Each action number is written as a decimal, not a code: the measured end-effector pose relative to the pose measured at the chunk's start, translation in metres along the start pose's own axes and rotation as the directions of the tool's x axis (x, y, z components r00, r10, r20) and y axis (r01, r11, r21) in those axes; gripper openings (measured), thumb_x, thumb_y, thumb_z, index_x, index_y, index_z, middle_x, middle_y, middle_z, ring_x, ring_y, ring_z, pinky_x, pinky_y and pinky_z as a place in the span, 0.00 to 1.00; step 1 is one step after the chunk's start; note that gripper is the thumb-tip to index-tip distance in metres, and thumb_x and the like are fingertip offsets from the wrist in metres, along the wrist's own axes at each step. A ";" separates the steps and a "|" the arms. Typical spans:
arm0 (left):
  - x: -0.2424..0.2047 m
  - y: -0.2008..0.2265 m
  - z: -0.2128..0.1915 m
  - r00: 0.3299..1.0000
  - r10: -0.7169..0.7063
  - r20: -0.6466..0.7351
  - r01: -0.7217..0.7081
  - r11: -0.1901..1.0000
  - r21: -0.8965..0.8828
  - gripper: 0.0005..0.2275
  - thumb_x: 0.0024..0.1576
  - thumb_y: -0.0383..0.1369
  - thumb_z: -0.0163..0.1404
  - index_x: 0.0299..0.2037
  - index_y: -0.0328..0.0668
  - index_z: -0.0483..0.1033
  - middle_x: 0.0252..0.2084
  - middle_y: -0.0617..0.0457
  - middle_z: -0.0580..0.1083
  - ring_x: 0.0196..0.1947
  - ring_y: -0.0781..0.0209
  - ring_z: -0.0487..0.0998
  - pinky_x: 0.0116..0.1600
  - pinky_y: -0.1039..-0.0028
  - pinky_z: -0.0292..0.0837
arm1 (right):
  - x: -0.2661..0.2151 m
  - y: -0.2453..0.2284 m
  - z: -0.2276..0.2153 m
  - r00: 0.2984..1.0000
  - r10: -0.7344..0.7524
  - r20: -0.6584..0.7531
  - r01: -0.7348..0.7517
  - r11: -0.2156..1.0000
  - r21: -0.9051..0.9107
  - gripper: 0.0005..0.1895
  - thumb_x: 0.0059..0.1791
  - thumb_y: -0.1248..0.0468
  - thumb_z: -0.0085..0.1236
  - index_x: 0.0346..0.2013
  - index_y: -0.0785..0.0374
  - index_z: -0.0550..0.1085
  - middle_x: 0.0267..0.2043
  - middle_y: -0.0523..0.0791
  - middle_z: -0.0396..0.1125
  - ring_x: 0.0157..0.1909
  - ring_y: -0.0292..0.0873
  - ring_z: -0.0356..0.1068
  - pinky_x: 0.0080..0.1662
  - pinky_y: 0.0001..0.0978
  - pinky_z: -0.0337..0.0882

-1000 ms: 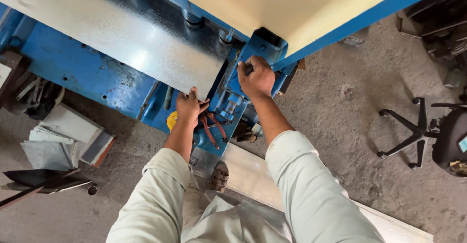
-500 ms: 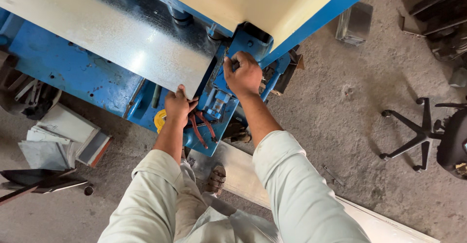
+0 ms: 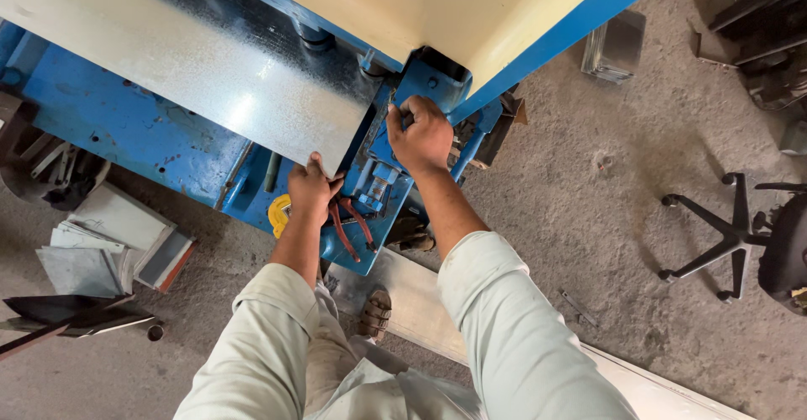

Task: The person operates a blue metal bending machine to fold long, rectangular metal sheets. They repeatedly insert a sheet into the machine, pull a lever to bend the edge, and then remove the sheet to place it on the floor before retrieving another.

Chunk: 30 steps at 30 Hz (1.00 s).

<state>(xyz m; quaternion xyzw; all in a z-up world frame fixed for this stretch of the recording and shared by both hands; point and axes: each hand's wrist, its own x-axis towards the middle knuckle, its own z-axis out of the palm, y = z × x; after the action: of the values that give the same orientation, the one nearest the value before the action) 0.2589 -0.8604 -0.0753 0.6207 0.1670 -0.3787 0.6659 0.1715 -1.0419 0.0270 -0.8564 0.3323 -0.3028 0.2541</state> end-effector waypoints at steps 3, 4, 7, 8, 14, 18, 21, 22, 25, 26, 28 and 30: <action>0.003 -0.009 0.000 0.999 0.035 0.006 -0.035 0.998 -0.059 0.18 0.68 0.40 0.39 0.58 0.29 0.63 0.49 0.39 0.75 0.42 0.50 0.82 0.49 0.62 0.82 | -0.001 0.000 -0.001 1.000 0.008 0.005 -0.008 1.000 -0.012 0.16 0.48 0.61 0.66 0.21 0.56 0.68 0.23 0.40 0.66 0.22 0.41 0.66 0.25 0.37 0.67; 0.005 -0.014 0.001 0.998 0.063 0.004 -0.062 0.994 -0.091 0.18 0.68 0.39 0.40 0.58 0.30 0.63 0.49 0.39 0.75 0.41 0.49 0.82 0.48 0.62 0.81 | -0.001 -0.001 -0.001 1.000 0.014 0.006 -0.014 1.000 -0.018 0.16 0.48 0.61 0.66 0.21 0.56 0.68 0.23 0.40 0.66 0.22 0.41 0.66 0.25 0.37 0.67; 0.009 -0.030 -0.005 0.987 0.160 0.035 -0.151 0.972 -0.182 0.16 0.68 0.35 0.43 0.58 0.28 0.63 0.50 0.39 0.74 0.45 0.47 0.82 0.49 0.62 0.81 | 0.001 -0.001 -0.002 1.000 0.008 -0.009 -0.009 1.000 -0.021 0.16 0.48 0.61 0.66 0.21 0.56 0.68 0.24 0.40 0.67 0.23 0.41 0.67 0.26 0.37 0.67; 0.011 -0.036 -0.006 0.979 0.195 0.052 -0.180 0.960 -0.213 0.15 0.68 0.33 0.45 0.58 0.27 0.62 0.51 0.39 0.74 0.46 0.46 0.82 0.50 0.62 0.81 | 0.001 -0.002 -0.001 1.000 -0.008 -0.029 0.008 1.000 -0.012 0.16 0.47 0.61 0.66 0.21 0.57 0.68 0.24 0.40 0.67 0.23 0.41 0.68 0.26 0.37 0.67; 0.014 -0.049 -0.010 0.927 0.322 0.193 -0.291 0.941 -0.173 0.15 0.65 0.26 0.43 0.61 0.33 0.58 0.54 0.41 0.71 0.52 0.49 0.81 0.58 0.63 0.79 | -0.001 -0.001 -0.002 0.999 0.035 0.007 -0.035 0.999 -0.022 0.15 0.47 0.60 0.67 0.21 0.57 0.69 0.24 0.41 0.67 0.23 0.42 0.68 0.26 0.37 0.68; 0.008 -0.047 -0.013 0.891 0.372 0.262 -0.343 0.927 -0.150 0.18 0.64 0.21 0.45 0.63 0.34 0.56 0.55 0.44 0.71 0.53 0.54 0.77 0.62 0.63 0.75 | 0.000 -0.004 -0.003 0.999 0.029 -0.018 -0.029 1.000 -0.001 0.16 0.47 0.60 0.66 0.21 0.57 0.69 0.25 0.41 0.68 0.23 0.43 0.68 0.26 0.38 0.67; 0.009 -0.045 -0.013 0.893 0.357 0.276 -0.318 0.932 -0.176 0.17 0.64 0.20 0.46 0.62 0.31 0.58 0.53 0.43 0.72 0.53 0.54 0.77 0.62 0.62 0.75 | 0.000 -0.004 -0.004 0.998 0.004 -0.060 -0.004 1.000 0.002 0.14 0.46 0.60 0.66 0.22 0.58 0.69 0.26 0.43 0.67 0.23 0.45 0.67 0.27 0.40 0.66; 0.009 -0.044 -0.012 0.906 0.335 0.259 -0.301 0.940 -0.162 0.18 0.63 0.20 0.46 0.62 0.32 0.58 0.52 0.44 0.73 0.52 0.54 0.78 0.62 0.63 0.75 | 0.000 -0.003 -0.004 0.999 0.013 -0.044 -0.013 1.000 -0.002 0.14 0.47 0.60 0.66 0.22 0.58 0.69 0.26 0.43 0.67 0.23 0.45 0.67 0.26 0.40 0.66; 0.007 -0.042 -0.009 0.917 0.327 0.228 -0.313 0.945 -0.096 0.17 0.63 0.21 0.45 0.61 0.32 0.58 0.52 0.43 0.73 0.51 0.54 0.79 0.61 0.63 0.75 | 0.000 -0.003 -0.004 1.000 0.022 -0.011 -0.022 1.000 -0.003 0.15 0.47 0.61 0.66 0.22 0.58 0.69 0.25 0.43 0.67 0.23 0.45 0.67 0.26 0.39 0.66; 0.007 -0.042 -0.009 0.916 0.333 0.222 -0.326 0.943 -0.069 0.16 0.63 0.21 0.45 0.61 0.32 0.58 0.52 0.43 0.74 0.52 0.55 0.79 0.61 0.63 0.75 | 0.000 -0.003 -0.004 1.000 0.018 -0.014 -0.018 1.000 0.004 0.15 0.47 0.61 0.65 0.22 0.58 0.69 0.25 0.42 0.67 0.23 0.45 0.67 0.26 0.39 0.66; 0.007 -0.043 -0.008 0.900 0.368 0.233 -0.360 0.930 -0.079 0.16 0.63 0.20 0.45 0.60 0.31 0.57 0.52 0.43 0.72 0.51 0.55 0.78 0.61 0.64 0.76 | 0.000 -0.003 -0.004 1.000 0.017 -0.019 -0.017 1.000 0.009 0.15 0.47 0.61 0.65 0.22 0.58 0.69 0.25 0.42 0.67 0.23 0.45 0.67 0.26 0.39 0.67; 0.009 -0.045 -0.008 0.893 0.386 0.229 -0.379 0.922 -0.077 0.16 0.63 0.20 0.45 0.59 0.30 0.56 0.52 0.42 0.71 0.51 0.56 0.78 0.62 0.64 0.76 | 0.000 -0.003 -0.004 1.000 0.021 -0.021 -0.020 1.000 0.010 0.15 0.47 0.61 0.65 0.22 0.58 0.68 0.25 0.42 0.66 0.23 0.45 0.67 0.26 0.39 0.66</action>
<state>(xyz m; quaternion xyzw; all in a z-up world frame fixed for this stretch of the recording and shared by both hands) 0.2341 -0.8531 -0.1143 0.5807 -0.0343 -0.3099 0.7520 0.1701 -1.0408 0.0322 -0.8484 0.3422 -0.3108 0.2580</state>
